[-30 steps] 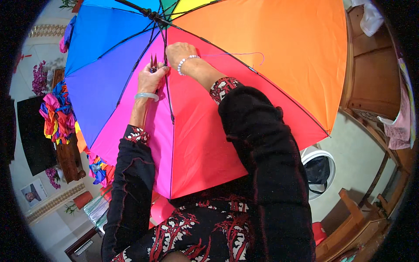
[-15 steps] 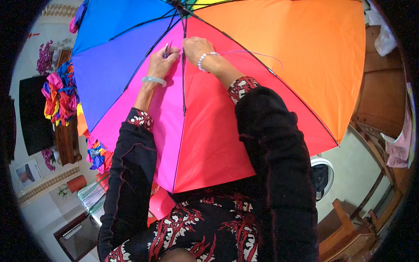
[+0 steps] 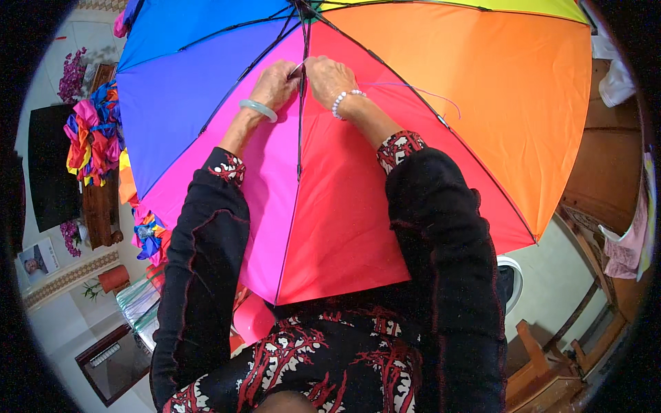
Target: Assembling or repairing rainbow-colored umbrellas by securing the fabric to the frame ribs using a small tool.
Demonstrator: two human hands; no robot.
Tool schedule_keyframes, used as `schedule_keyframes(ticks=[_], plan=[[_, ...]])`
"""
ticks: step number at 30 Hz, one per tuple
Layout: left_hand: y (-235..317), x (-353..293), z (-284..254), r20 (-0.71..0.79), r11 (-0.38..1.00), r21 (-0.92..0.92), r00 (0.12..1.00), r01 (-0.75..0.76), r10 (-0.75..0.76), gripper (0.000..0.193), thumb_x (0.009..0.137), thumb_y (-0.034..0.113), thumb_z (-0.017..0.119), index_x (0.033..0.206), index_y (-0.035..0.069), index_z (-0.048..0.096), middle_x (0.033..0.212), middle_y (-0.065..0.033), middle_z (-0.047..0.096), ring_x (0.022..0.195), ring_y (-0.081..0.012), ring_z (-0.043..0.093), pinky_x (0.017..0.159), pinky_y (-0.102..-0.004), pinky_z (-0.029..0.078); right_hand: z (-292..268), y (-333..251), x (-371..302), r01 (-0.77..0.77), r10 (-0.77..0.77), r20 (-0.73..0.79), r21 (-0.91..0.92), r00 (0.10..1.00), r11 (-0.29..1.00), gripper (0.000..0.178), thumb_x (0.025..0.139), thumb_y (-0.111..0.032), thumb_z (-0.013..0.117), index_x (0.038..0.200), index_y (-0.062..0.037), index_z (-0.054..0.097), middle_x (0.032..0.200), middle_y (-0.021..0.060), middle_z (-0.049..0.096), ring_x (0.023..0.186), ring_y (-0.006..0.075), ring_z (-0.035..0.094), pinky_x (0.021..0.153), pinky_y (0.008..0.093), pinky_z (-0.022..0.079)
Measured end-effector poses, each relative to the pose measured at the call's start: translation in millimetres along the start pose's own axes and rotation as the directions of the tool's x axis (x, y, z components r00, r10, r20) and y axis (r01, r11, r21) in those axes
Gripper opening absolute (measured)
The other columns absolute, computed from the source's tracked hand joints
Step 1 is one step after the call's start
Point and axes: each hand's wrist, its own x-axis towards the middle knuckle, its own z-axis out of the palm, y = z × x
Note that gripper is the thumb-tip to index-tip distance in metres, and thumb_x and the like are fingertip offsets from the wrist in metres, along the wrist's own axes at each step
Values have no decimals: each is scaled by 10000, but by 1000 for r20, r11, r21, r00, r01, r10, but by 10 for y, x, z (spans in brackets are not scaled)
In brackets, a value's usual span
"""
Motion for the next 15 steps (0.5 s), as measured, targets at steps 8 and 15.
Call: schedule_keyframes(ticks=[8,15], plan=[[-267,-77,-88,-76,977,122,980,-173,183,124,739,102,605,821,16,567,745,-149,572,717,-296,564,651,-375,445,-9,82,5,-22,58,-195,179,979,984,146,786,-145,483,785,-31,576,772,167,577,740,340,563,668,421,457],[-134,-148,-128,-157,997,-74,987,-29,17,95,742,99,586,782,15,570,723,-154,578,712,-302,568,642,-382,445,0,122,45,-49,81,-150,204,985,978,130,762,-136,501,766,-49,597,806,181,568,771,352,567,701,445,462]])
